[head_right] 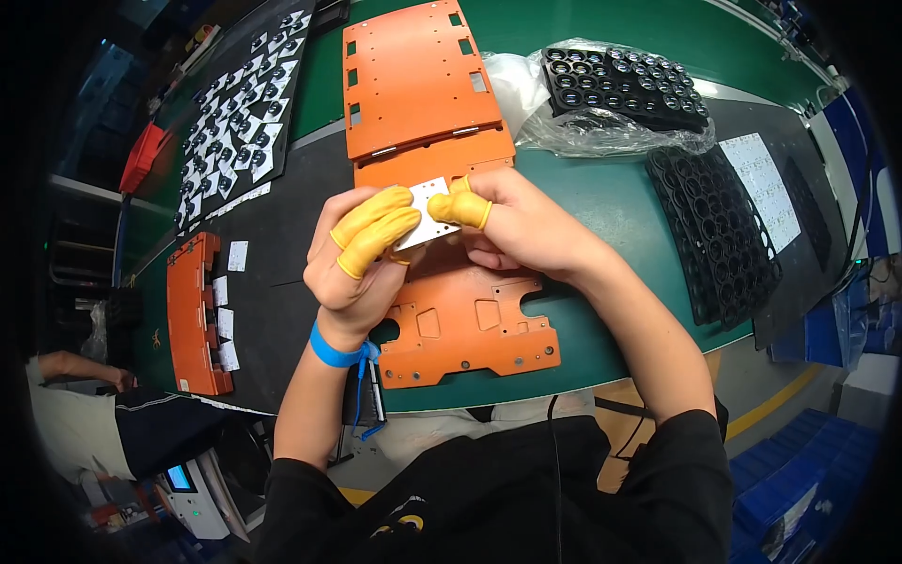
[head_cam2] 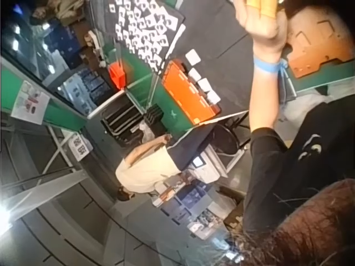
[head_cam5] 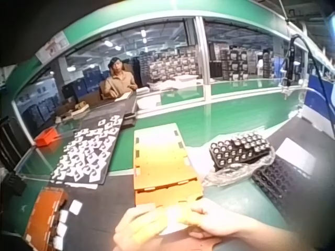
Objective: Assembling small LED chips and precision components onto orange base plates at a factory assembly line.
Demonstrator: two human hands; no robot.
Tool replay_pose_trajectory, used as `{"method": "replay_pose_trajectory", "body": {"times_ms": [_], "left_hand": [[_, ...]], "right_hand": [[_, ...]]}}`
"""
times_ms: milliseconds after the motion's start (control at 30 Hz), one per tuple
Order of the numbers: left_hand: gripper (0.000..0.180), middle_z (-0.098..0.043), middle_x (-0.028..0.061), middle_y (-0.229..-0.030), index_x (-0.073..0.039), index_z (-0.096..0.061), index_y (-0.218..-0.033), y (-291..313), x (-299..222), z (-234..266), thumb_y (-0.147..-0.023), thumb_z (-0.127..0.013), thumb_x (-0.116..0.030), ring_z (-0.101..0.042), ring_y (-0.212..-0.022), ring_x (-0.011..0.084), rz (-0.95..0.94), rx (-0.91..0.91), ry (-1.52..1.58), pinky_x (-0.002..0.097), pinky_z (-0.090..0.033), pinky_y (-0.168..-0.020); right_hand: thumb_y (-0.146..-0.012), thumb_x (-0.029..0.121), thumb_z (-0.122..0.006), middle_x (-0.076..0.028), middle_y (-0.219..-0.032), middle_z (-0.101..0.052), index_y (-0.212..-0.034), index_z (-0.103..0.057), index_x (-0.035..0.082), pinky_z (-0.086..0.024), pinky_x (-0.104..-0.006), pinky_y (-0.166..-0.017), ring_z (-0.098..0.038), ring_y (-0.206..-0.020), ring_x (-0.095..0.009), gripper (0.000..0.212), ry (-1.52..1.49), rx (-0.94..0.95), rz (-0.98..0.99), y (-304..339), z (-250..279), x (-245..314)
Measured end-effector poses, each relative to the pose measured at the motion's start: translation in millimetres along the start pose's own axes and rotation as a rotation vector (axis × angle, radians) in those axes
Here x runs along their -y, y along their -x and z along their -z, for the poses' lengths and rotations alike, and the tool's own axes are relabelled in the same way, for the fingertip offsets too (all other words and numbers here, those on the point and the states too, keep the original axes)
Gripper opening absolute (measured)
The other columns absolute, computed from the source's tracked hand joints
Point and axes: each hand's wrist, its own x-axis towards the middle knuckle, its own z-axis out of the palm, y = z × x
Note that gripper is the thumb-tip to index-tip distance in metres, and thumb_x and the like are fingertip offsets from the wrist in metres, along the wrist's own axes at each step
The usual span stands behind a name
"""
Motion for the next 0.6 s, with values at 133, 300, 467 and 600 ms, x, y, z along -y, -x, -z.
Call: {"method": "replay_pose_trajectory", "body": {"times_ms": [133, 300, 467, 600], "left_hand": [[0.035, -0.067, 0.0115, -0.097, 0.001, -0.069, -0.09, -0.6, 0.0, 2.0, -0.055, -0.073, 0.005, -0.063, -0.087, 0.0309, -0.06, 0.072, -0.047, 0.0374, -0.053, -0.07], [0.034, -0.067, 0.0119, -0.101, -0.002, -0.068, -0.101, -2.1, 3.3, -7.7, -0.068, -0.073, 0.005, -0.063, -0.089, 0.0304, 0.018, -0.029, -0.128, 0.037, -0.051, -0.075], [0.035, -0.066, 0.0137, -0.099, -0.001, -0.064, -0.108, 0.9, 5.8, -7.0, -0.074, -0.067, 0.006, -0.064, -0.088, 0.0297, 0.384, -0.082, -0.111, 0.0343, -0.052, -0.077], [0.031, -0.065, 0.0135, -0.092, -0.001, -0.065, -0.107, 3.9, 12.1, -6.4, -0.077, -0.063, 0.006, -0.065, -0.082, 0.0252, 0.505, -0.103, -0.097, 0.032, -0.051, -0.074]], "right_hand": [[-0.093, 0.026, -0.058, 0.004, -0.06, -0.044, -0.085, -0.06, 0.002, -0.027, -0.0184, -0.038, -0.039, -0.045, -0.003, 0.025, -0.017, -0.008, -0.042, 0.7, 0.1, -2.1], [-0.09, 0.028, -0.061, 0.005, -0.059, -0.047, -0.082, -0.061, 0.003, -0.026, -0.0184, -0.038, -0.04, -0.045, -0.002, 0.026, 0.14, -0.248, 0.061, 2.9, 6.9, 8.1], [-0.086, 0.027, -0.065, 0.004, -0.057, -0.049, -0.075, -0.066, 0.0, -0.03, -0.0228, -0.046, -0.041, -0.05, -0.004, 0.029, 0.558, -0.543, 0.074, 7.6, 41.8, 31.6], [-0.084, 0.03, -0.067, -0.001, -0.06, -0.055, -0.074, -0.068, -0.003, -0.035, -0.0269, -0.05, -0.043, -0.056, -0.007, 0.034, 0.792, -0.361, -0.033, -0.4, 60.8, 17.2]]}}
